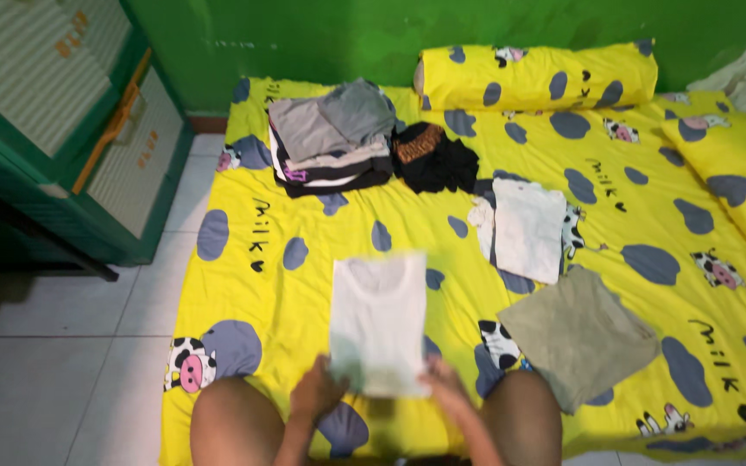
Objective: The person folds a green shirt and then spreads out a white shirt with a graphic design to begin folding it on a bed.
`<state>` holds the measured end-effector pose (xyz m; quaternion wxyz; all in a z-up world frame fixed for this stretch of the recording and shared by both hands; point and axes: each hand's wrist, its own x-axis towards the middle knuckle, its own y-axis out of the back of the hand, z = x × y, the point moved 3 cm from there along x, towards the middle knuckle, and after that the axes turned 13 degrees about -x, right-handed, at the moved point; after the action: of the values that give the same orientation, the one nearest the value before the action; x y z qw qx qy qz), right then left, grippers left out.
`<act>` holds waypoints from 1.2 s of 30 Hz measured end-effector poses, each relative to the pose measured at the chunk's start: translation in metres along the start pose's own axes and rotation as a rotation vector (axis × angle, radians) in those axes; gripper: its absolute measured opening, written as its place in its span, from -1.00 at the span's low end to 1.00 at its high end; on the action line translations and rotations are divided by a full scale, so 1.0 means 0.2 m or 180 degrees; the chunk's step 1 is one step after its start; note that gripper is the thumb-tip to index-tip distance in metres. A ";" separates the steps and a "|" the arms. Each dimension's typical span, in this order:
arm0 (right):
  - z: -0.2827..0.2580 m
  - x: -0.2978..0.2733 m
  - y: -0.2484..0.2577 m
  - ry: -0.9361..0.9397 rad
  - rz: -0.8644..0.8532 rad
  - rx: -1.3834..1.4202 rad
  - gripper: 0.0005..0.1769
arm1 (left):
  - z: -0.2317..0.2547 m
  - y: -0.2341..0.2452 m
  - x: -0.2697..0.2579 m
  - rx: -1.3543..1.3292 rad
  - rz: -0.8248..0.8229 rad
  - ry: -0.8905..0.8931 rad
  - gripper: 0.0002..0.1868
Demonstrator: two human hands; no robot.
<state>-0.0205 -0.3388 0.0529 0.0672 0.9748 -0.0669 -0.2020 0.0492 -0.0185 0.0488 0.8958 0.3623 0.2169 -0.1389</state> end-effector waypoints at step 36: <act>0.08 -0.01 0.03 -0.0443 0.1003 -0.2503 -0.28 | -0.07 -0.06 0.23 -0.0451 0.0622 -0.0758 -0.28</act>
<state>-0.0289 -0.3453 0.0398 0.4590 0.8369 -0.1373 -0.2647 0.0809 -0.0204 0.0094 0.9477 0.2986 0.0822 -0.0775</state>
